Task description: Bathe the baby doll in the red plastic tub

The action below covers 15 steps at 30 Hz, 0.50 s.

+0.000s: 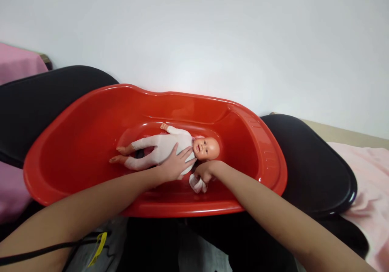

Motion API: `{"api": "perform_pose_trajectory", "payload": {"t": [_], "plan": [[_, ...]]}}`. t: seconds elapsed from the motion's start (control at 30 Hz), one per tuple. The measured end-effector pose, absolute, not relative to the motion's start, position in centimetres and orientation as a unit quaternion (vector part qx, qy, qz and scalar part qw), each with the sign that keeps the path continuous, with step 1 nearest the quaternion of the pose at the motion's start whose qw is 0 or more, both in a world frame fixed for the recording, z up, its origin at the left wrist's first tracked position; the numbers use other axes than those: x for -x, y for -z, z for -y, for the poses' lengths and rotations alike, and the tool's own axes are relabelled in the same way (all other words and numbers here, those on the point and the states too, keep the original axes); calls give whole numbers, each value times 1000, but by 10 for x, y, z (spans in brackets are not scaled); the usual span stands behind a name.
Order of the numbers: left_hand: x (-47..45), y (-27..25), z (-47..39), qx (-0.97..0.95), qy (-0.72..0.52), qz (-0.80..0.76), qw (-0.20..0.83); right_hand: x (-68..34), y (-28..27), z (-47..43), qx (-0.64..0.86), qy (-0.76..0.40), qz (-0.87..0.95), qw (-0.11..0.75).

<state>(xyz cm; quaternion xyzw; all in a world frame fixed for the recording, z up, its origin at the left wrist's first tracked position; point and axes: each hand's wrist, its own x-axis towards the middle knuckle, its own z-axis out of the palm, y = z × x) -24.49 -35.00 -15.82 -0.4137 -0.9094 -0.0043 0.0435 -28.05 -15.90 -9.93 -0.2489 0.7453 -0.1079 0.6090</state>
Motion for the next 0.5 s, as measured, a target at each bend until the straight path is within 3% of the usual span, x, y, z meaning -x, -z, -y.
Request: {"api": "perform_pose_trajectory", "payload": {"t": [0.17, 0.37, 0.5], "plan": [[248, 168, 348, 422, -15, 903, 82, 279, 103, 159, 317, 63, -779, 537], [257, 170, 349, 394, -13, 911, 118, 261, 111, 171, 420, 115, -784, 443], [259, 152, 351, 377, -2, 916, 134, 257, 119, 181, 441, 176, -769, 429]]}}
